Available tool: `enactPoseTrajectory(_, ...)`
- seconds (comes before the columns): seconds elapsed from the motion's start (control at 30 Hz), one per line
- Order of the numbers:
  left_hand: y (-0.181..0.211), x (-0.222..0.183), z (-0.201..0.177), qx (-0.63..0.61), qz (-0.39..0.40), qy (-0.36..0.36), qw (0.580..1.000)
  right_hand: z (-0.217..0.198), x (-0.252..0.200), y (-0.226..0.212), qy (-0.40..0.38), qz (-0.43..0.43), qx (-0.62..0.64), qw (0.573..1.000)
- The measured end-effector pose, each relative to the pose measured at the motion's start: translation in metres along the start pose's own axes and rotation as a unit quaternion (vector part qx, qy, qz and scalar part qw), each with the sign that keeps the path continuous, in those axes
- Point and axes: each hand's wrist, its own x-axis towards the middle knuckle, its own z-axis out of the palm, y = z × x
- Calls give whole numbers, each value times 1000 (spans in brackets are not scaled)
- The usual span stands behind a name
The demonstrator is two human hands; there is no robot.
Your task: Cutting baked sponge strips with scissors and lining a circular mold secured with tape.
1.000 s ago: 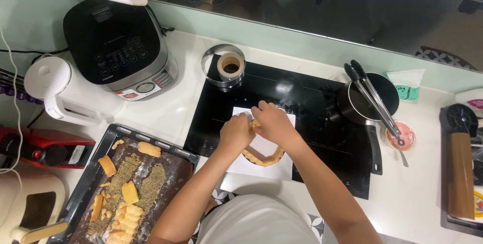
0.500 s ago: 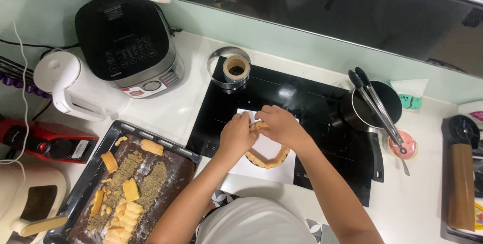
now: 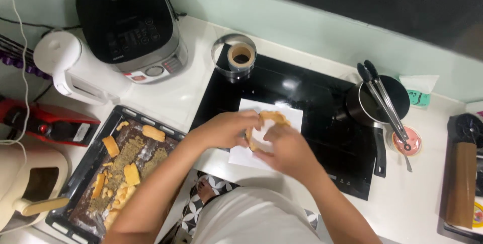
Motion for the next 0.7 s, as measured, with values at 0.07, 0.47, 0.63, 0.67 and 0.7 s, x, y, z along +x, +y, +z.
enactPoseTrajectory(0.07, 0, 2, 11, 23, -28, -170, 985, 13, -16, -10, -69, 12, -5, 998)
enactPoseTrajectory(0.47, -48, 6, 63, 184, -45, -266, 945, 49, -32, 14, -85, -12, -25, 996)
enactPoseTrajectory(0.63, -30, 11, 32, 116, -53, -265, 956, 39, -27, 5, -78, 4, -20, 997)
enactPoseTrajectory(0.67, -27, 12, 27, 100, -66, -255, 960, 38, -27, 3, -76, 10, -18, 997)
enactPoseTrajectory(0.7, -28, 14, 26, 100, -66, -255, 960, 40, -28, 5, -76, 10, -18, 997)
